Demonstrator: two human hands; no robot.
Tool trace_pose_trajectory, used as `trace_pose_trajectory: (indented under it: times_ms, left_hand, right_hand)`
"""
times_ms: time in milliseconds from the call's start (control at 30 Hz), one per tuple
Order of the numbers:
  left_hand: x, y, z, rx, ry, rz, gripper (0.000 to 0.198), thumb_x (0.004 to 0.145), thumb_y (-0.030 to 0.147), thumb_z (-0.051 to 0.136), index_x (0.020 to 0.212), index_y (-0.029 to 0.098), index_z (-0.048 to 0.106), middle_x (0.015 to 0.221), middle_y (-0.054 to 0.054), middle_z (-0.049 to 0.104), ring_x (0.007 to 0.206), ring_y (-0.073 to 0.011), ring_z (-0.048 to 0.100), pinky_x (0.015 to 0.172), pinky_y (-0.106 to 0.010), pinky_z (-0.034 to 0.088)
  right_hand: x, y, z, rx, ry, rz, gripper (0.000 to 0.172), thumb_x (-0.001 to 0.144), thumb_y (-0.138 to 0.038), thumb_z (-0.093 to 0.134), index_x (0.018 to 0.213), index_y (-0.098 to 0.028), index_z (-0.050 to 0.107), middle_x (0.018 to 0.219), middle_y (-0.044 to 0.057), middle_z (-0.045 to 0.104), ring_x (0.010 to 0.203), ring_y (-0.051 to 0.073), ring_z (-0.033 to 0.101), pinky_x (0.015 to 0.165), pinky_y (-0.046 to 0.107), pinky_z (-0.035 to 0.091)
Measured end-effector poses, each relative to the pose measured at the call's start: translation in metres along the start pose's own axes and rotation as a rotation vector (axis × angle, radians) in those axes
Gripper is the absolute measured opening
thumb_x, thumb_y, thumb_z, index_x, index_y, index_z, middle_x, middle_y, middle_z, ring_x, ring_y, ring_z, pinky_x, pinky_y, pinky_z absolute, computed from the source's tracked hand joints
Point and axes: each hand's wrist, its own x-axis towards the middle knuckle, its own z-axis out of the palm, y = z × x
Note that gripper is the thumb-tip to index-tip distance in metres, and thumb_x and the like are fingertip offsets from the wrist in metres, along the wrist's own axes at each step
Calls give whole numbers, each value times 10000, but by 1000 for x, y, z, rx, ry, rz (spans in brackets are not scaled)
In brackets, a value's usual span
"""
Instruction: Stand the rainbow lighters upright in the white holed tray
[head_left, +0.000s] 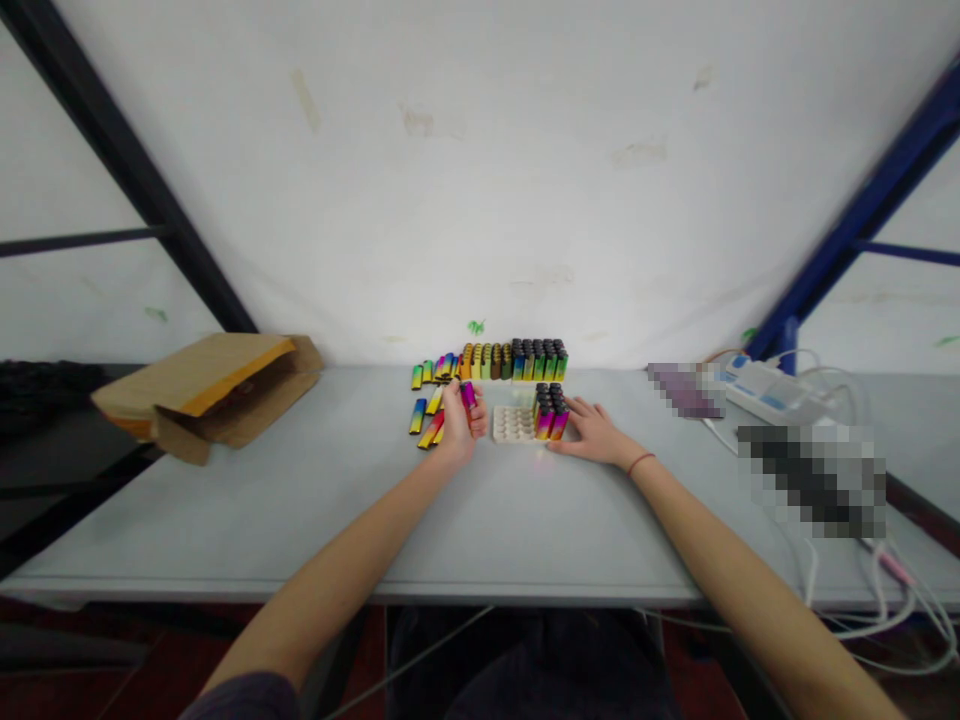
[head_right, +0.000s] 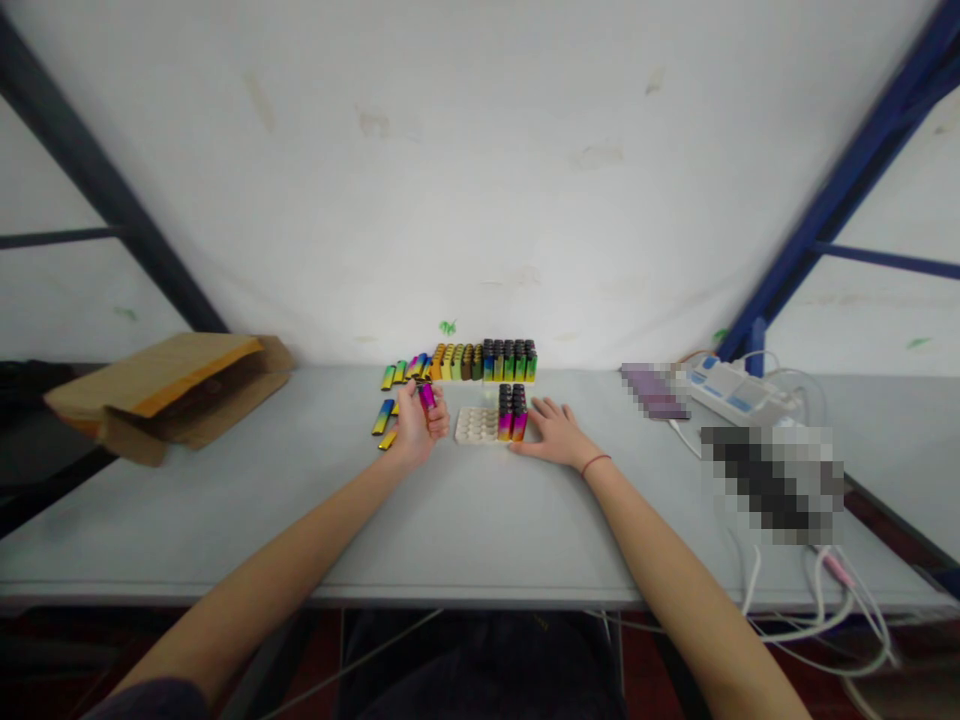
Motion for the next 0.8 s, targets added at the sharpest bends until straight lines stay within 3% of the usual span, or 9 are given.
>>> trace_pose_trajectory:
  times_ms: [100,167,233,333,433,533,700,800]
  left_hand:
    - [4,-7,-2,91,-47,68,372,913,600,456,821,240,444,508,88,380,364,-89,312,380,-195,256]
    - [9,-12,-4,225,-38,198,329,924,558,503,860,235,486,610,49,509,467,-110,459,454,-219,384]
    - [16,-15,-4,416,-20,394,296,932,513,542,905,219,570,791,-13,628,722,-151,615,658,-264,515]
    - [33,-17,0,691,-75,570,298,925,470,586,971,189,674,1020,-81,695,1056,-219,630,954,-335,504]
    - [51,-18,9,815,-207,531,332,942,430,563,1080,162,701,1087,-100,719,1026,-237,657,969,-375,512]
    - [62,-22,13,904,-256,532,325,946,369,557,1125,141,706,1117,-113,719,1008,-233,671,960,-371,523]
    - [60,-25,7,1072,-339,567,240,903,290,603,1075,176,725,1106,-114,721,1083,-259,643,1042,-401,472]
    - [54,-23,4,1016,-341,534,268,868,280,649,1125,225,701,1092,-88,723,1052,-254,655,1033,-391,475]
  right_hand:
    - [0,-1,-1,-2,-4,-2,909,866,-786,523,1533,-170,463,1639,205,337,1510,425,281,1195,651,221]
    - [0,-1,-1,0,3,2,901,865,-782,533,1523,-171,478,1637,205,341,1510,432,278,1195,647,226]
    - [-1,-2,-1,4,6,5,898,866,-781,534,1522,-169,480,1633,206,349,1514,428,271,1198,646,217]
    - [-1,-3,-1,11,-2,4,920,869,-787,520,1543,-166,447,1637,209,338,1522,412,258,1199,655,202]
    - [-2,-4,-2,14,-8,14,932,869,-783,522,1562,-170,414,1646,206,321,1528,408,248,1199,656,199]
    - [-2,-5,-2,11,-9,24,945,872,-770,532,1575,-157,388,1647,212,316,1529,407,243,1202,651,192]
    - [-2,-5,-2,21,-8,16,907,867,-766,546,1545,-173,440,1646,205,323,1526,417,245,1197,655,203]
    - [-2,-4,-2,26,-1,16,908,858,-787,536,1529,-179,465,1645,204,325,1524,426,245,1195,654,210]
